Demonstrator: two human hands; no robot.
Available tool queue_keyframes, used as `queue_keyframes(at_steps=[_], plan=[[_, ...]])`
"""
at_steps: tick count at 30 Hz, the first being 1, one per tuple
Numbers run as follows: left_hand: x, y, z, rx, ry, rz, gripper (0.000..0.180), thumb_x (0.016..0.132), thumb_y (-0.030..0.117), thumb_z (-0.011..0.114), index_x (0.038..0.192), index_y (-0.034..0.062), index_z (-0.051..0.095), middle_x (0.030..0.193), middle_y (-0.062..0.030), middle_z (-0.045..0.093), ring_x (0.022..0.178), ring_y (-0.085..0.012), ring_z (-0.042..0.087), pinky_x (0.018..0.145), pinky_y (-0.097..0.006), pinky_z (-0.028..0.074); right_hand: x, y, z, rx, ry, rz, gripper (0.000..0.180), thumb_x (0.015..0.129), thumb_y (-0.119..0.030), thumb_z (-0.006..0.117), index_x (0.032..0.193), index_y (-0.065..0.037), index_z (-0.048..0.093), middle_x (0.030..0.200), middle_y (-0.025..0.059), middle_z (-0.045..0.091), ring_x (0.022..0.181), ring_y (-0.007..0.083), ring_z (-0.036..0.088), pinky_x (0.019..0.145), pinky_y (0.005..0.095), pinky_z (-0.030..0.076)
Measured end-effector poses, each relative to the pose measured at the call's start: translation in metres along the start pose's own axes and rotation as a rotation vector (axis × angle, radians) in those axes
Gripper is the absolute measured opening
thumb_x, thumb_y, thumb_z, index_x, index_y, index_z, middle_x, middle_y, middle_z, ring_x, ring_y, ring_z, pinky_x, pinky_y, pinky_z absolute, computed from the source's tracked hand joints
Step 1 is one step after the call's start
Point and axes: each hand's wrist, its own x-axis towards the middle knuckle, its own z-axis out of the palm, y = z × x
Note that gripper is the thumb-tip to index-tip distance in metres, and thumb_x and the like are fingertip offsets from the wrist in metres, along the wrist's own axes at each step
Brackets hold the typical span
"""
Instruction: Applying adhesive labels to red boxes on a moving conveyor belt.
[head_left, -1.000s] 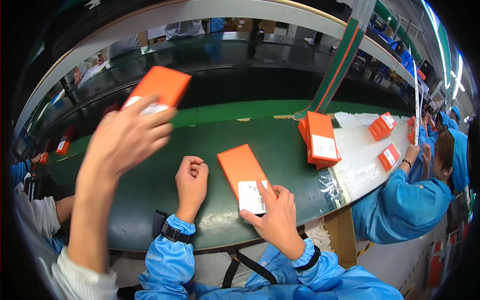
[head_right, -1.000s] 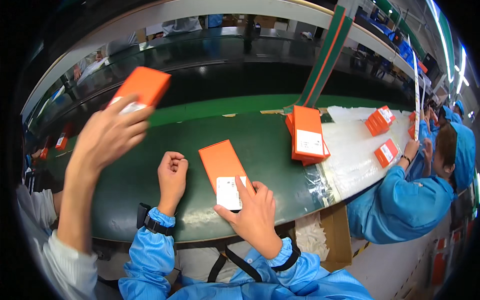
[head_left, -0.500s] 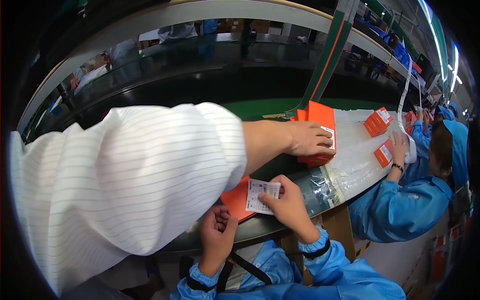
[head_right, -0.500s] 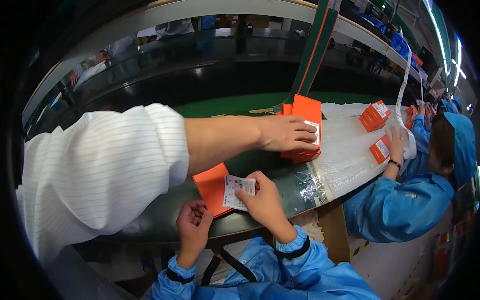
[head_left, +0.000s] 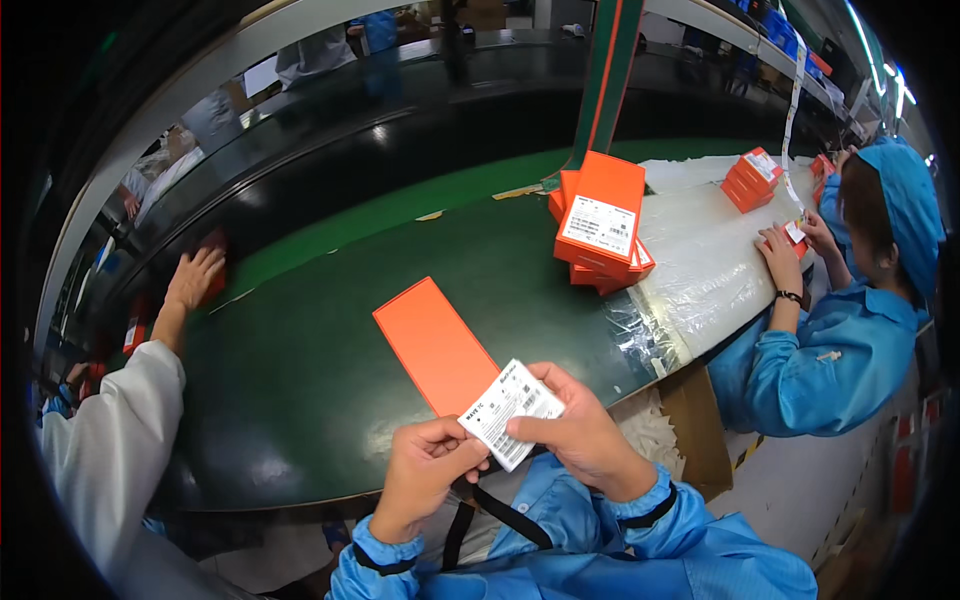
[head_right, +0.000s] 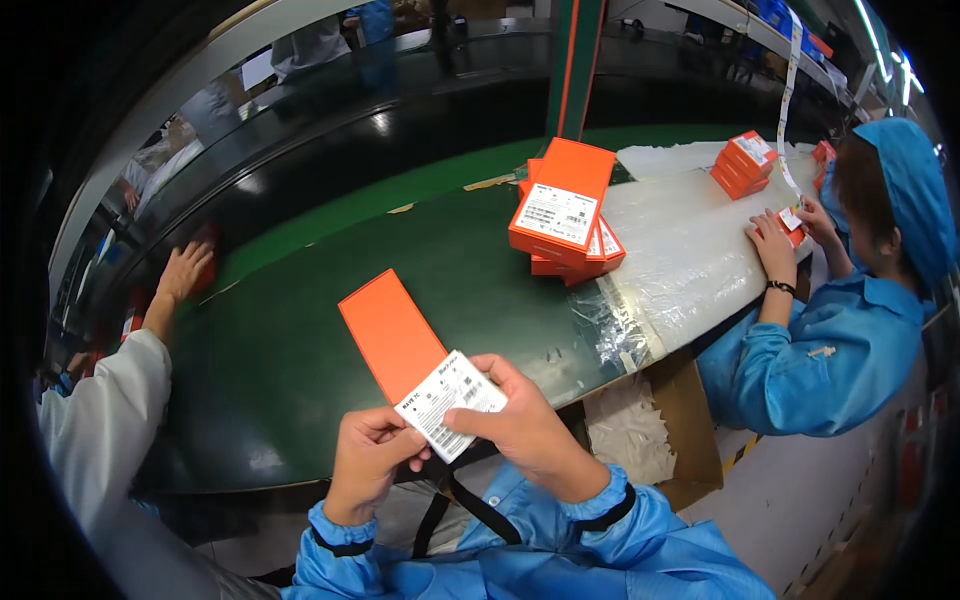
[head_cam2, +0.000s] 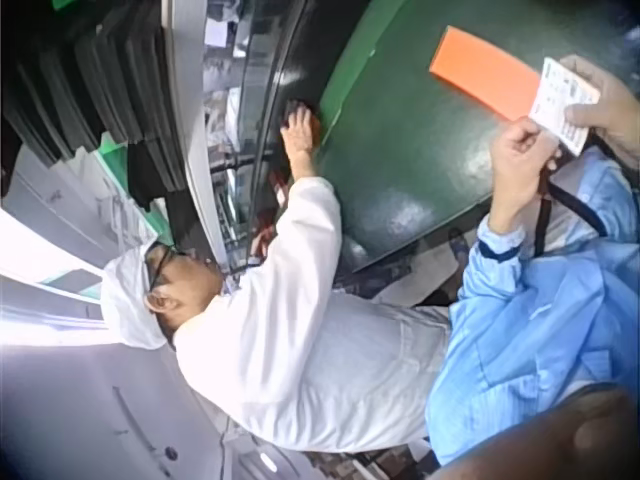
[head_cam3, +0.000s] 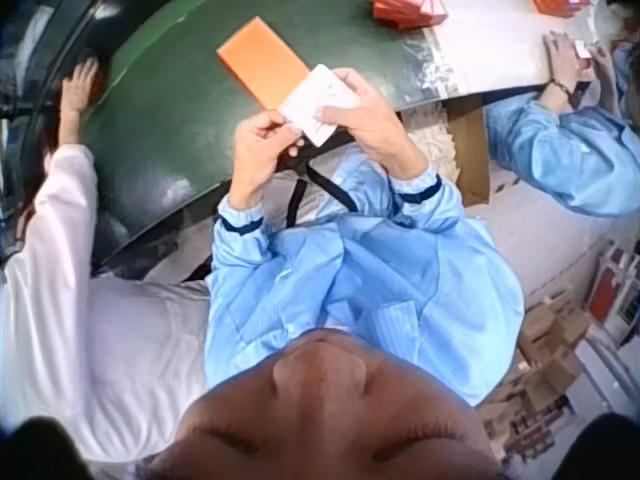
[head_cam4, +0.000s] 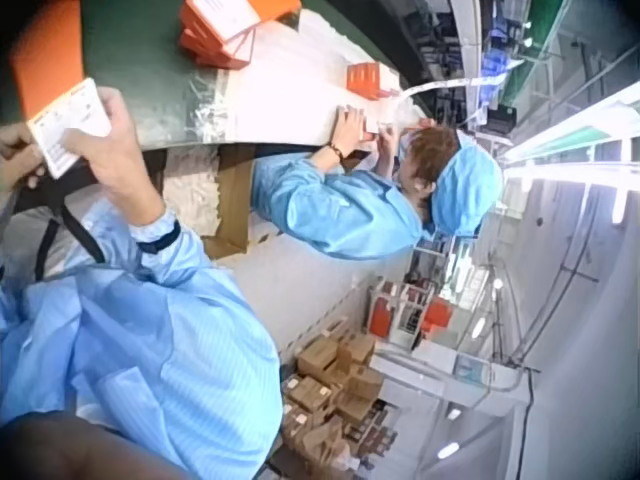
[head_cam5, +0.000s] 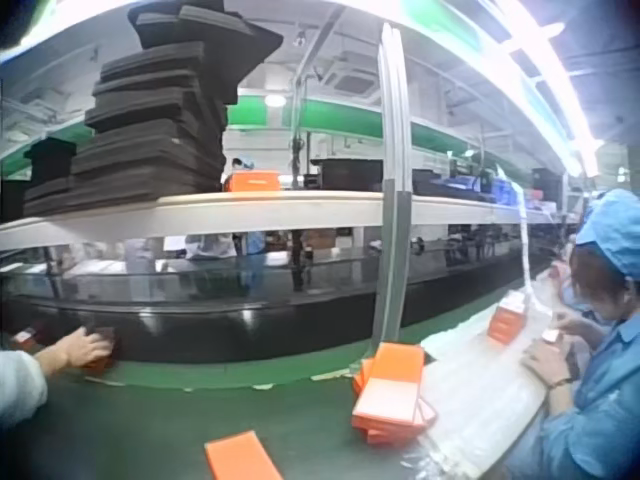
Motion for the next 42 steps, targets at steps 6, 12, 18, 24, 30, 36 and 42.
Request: queue_keyframes(at_steps=[6, 12, 18, 24, 30, 36, 42], plan=[[0.009, -0.002, 0.016, -0.083, -0.255, -0.161, 0.015, 0.091, 0.002, 0.068, 0.104, -0.0068, 0.068, 0.092, -0.0081, 0.071, 0.08, -0.0127, 0.067, 0.072, -0.027, 0.054, -0.023, -0.006, -0.028, 0.043, -0.238, 0.06, 0.075, 0.085, 0.003, 0.077, 0.149, -0.004, 0.037, 0.117, 0.0103, 0.068, 0.107, 0.0159, 0.066, 0.092, 0.0308, 0.055], [0.028, -0.033, 0.049, -0.492, -0.529, -0.685, 0.038, 0.099, 0.014, 0.055, 0.13, -0.008, 0.051, 0.111, -0.0166, 0.064, 0.085, -0.0265, 0.068, 0.07, -0.037, 0.057, -0.061, -0.035, -0.067, -0.733, -0.204, -0.287, 0.048, 0.079, -0.009, 0.084, 0.124, -0.007, 0.069, 0.126, 0.0111, 0.054, 0.123, 0.0205, 0.052, 0.1, 0.0336, 0.045], [0.057, -0.074, 0.112, -0.451, -0.564, -0.773, 0.018, 0.1, 0.012, 0.052, 0.109, -0.0014, 0.059, 0.088, -0.0108, 0.064, 0.069, -0.0177, 0.064, 0.056, -0.028, 0.051, -0.101, -0.032, -0.12, -0.744, 0.179, -0.597, 0.016, 0.083, -0.004, 0.078, 0.097, -0.003, 0.072, 0.109, 0.0121, 0.064, 0.105, 0.0217, 0.063, 0.092, 0.0335, 0.05], [0.087, -0.199, 0.177, 0.457, -0.285, -0.257, 0.016, 0.1, 0.012, 0.052, 0.103, -0.0026, 0.059, 0.075, -0.0083, 0.065, 0.058, -0.014, 0.063, 0.05, -0.027, 0.052, -0.14, -0.056, -0.161, -0.216, 0.808, -0.886, 0.01, 0.093, -0.002, 0.069, 0.103, -0.002, 0.069, 0.093, 0.0062, 0.07, 0.084, 0.0098, 0.067, 0.076, 0.0225, 0.053], [0.07, -0.139, 0.156, 0.168, -0.285, -0.208, 0.032, 0.104, 0.02, 0.054, 0.126, -0.0035, 0.056, 0.098, -0.0099, 0.067, 0.077, -0.012, 0.066, 0.054, -0.025, 0.055, -0.127, -0.07, -0.142, -0.779, 0.643, -0.465, 0.047, 0.087, 0.003, 0.067, 0.133, -0.001, 0.061, 0.09, 0.0058, 0.073, 0.079, 0.008, 0.065, 0.071, 0.0242, 0.052], [0.038, -0.05, 0.091, 0.468, -0.05, 0.4, 0.011, 0.09, 0.003, 0.072, 0.098, -0.0005, 0.065, 0.095, -0.0068, 0.064, 0.084, -0.0088, 0.058, 0.071, -0.021, 0.047, -0.059, -0.051, -0.063, -0.9, 0.229, -0.421, 0.066, 0.083, -0.003, 0.075, 0.144, -0.006, 0.05, 0.099, 0.0133, 0.073, 0.09, 0.0197, 0.07, 0.087, 0.0329, 0.054], [0.027, -0.02, 0.03, 0.006, 0.282, 0.454, 0.005, 0.094, 0.001, 0.066, 0.094, -0.0041, 0.067, 0.1, -0.008, 0.066, 0.088, -0.0107, 0.06, 0.078, -0.025, 0.049, 0.008, -0.01, -0.012, -0.363, 0.173, -0.311, 0.041, 0.087, -0.009, 0.079, 0.122, 0.004, 0.061, 0.103, 0.0094, 0.073, 0.088, 0.014, 0.067, 0.079, 0.0261, 0.053]])
